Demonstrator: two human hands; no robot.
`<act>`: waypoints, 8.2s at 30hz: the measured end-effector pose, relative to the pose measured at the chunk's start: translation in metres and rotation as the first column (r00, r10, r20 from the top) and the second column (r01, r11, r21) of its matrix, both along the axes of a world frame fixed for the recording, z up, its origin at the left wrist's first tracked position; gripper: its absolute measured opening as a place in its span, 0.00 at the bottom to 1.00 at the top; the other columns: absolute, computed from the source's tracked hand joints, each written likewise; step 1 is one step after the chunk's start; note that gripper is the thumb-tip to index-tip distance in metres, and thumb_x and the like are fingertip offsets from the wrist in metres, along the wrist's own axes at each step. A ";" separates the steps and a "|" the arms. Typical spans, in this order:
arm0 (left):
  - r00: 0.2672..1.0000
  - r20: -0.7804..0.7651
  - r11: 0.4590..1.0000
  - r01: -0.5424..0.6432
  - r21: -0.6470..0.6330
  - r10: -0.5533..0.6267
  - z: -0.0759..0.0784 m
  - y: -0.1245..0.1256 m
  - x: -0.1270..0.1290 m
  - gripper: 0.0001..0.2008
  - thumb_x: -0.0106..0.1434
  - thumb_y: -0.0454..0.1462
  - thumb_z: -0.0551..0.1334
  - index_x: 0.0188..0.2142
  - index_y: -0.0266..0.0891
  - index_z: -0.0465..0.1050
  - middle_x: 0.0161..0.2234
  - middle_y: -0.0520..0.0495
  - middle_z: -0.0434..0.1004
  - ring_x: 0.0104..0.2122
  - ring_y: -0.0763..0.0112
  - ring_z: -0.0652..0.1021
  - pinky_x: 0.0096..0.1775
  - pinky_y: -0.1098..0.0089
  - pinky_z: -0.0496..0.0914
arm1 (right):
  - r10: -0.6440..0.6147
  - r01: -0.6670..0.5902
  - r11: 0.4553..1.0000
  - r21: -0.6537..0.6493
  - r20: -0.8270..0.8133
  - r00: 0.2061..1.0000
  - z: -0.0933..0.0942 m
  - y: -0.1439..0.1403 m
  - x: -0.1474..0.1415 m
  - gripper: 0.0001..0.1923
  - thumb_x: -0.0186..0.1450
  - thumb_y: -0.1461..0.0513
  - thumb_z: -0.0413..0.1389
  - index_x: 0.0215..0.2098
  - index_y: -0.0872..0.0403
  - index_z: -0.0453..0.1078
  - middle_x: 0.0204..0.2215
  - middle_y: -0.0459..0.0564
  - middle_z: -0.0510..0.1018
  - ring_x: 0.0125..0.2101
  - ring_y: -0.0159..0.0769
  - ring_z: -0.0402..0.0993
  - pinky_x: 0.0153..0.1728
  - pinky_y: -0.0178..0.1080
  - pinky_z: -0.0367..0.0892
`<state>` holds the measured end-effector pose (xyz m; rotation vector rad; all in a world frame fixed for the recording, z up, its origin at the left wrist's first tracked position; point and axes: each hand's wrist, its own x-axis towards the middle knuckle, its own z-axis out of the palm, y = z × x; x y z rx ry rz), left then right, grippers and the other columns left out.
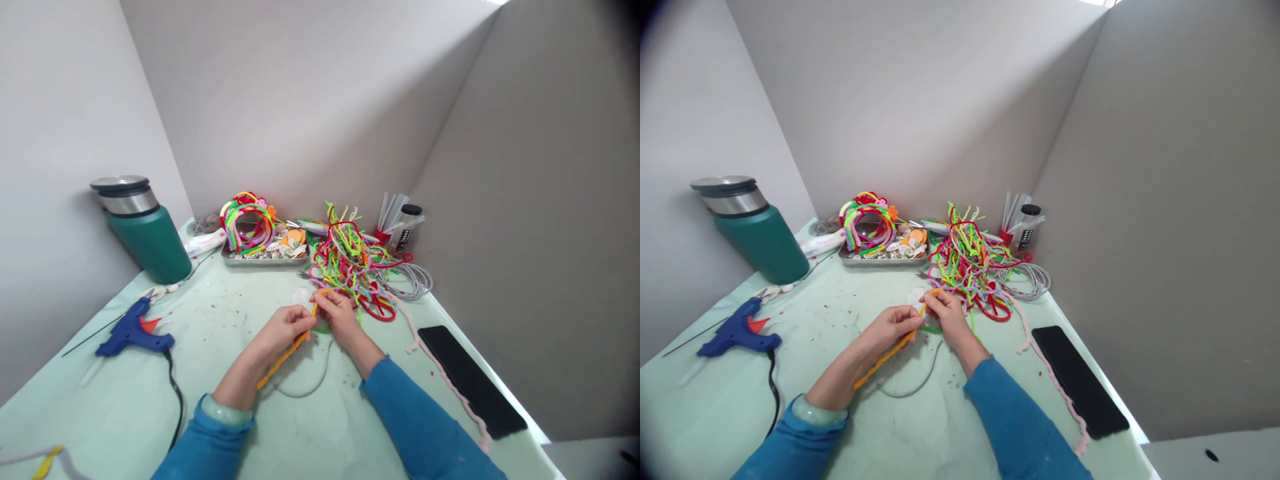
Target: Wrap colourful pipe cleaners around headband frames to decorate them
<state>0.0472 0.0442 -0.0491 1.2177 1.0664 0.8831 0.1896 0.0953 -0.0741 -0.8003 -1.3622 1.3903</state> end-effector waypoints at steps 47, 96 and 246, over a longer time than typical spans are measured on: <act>0.985 -0.146 0.993 -0.080 0.089 0.092 -0.007 0.004 0.004 0.10 0.53 0.41 0.59 0.24 0.36 0.64 0.13 0.58 0.62 0.14 0.81 0.59 0.20 0.76 0.52 | -0.061 0.058 0.995 -0.083 -0.033 0.998 -0.008 0.008 0.003 0.09 0.57 0.58 0.55 0.23 0.55 0.68 0.14 0.42 0.65 0.15 0.26 0.58 0.17 0.31 0.51; 0.988 -0.126 0.995 -0.089 -0.041 0.084 -0.003 0.004 0.001 0.17 0.55 0.47 0.56 0.30 0.34 0.70 0.13 0.61 0.48 0.13 0.83 0.50 0.16 0.76 0.44 | -0.196 0.194 0.981 0.027 0.098 0.976 -0.002 0.009 0.004 0.15 0.59 0.51 0.53 0.26 0.55 0.67 0.13 0.40 0.63 0.15 0.26 0.56 0.18 0.31 0.52; 0.498 -0.721 0.621 0.386 0.682 0.482 0.001 -0.006 -0.010 0.14 0.65 0.38 0.47 0.43 0.43 0.70 0.28 0.49 0.70 0.26 0.75 0.71 0.28 0.75 0.62 | 0.157 -0.169 0.986 0.015 0.286 0.945 0.006 0.006 0.010 0.18 0.57 0.50 0.54 0.20 0.56 0.64 0.14 0.39 0.59 0.17 0.24 0.51 0.17 0.30 0.47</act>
